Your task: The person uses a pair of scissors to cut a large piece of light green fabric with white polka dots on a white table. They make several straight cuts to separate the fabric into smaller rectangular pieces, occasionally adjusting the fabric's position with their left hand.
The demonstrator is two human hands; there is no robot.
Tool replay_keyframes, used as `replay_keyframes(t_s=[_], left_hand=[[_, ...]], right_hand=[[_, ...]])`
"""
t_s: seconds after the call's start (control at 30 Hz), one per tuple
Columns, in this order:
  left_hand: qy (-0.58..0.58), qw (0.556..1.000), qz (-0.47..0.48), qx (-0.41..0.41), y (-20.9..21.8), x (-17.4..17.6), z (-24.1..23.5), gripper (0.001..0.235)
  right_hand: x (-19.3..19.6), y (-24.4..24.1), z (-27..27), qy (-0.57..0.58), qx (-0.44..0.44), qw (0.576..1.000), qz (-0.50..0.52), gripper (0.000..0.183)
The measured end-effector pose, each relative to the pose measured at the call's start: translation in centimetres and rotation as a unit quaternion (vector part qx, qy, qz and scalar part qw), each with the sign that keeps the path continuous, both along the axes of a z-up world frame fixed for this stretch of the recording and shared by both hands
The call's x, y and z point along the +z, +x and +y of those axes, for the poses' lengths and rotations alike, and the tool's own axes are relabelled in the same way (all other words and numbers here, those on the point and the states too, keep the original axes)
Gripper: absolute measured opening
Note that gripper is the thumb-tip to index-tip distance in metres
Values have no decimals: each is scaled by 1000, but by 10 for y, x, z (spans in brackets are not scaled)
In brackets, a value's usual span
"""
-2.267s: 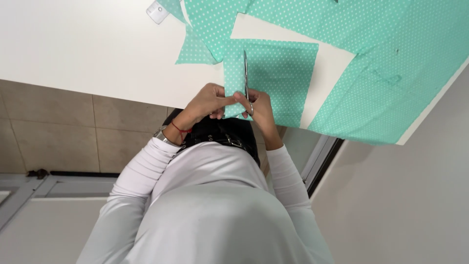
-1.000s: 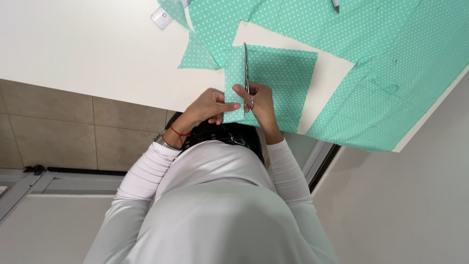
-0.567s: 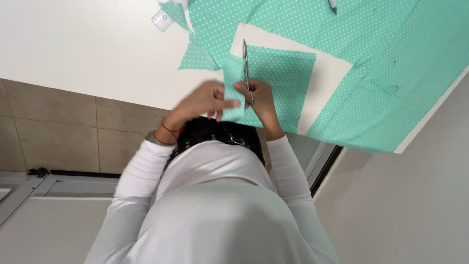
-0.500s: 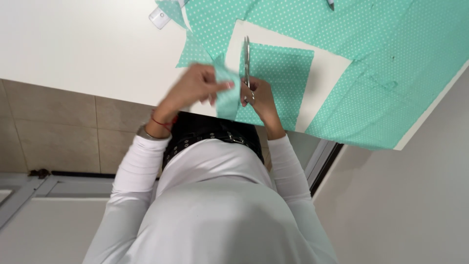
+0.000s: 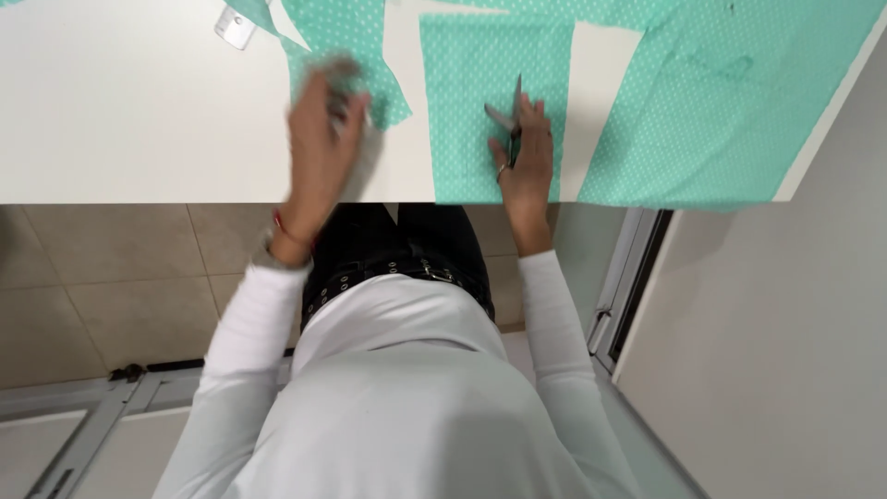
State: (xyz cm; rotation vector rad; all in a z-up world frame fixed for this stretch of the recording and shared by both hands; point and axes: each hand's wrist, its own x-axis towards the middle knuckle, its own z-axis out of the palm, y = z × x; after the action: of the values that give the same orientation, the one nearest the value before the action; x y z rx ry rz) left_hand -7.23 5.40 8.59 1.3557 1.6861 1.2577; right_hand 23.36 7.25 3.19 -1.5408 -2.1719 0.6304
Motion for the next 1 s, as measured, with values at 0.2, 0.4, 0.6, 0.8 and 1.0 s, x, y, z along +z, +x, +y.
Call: replay_keyframes(t_s=[0.2, 0.4, 0.6, 0.8, 1.0], left_hand=[[-413, 818, -91, -389, 53, -35, -88, 44], [-296, 887, -295, -197, 114, -140, -119, 74], [-229, 909, -318, -141, 146, -146, -124, 29], [-306, 914, -247, -95, 172, -166, -152, 26], [-326, 814, -480, -24, 190, -149, -171, 17]], right_hand=[[-10, 1, 17, 28, -27, 999, -2, 68], [19, 29, -55, 6, -156, 987, 28, 62], [-27, 88, -190, -287, -192, 913, 218, 43], [-138, 125, -264, -465, -125, 815, 323, 46], [-95, 104, -263, -467, -60, 798, 375, 45]])
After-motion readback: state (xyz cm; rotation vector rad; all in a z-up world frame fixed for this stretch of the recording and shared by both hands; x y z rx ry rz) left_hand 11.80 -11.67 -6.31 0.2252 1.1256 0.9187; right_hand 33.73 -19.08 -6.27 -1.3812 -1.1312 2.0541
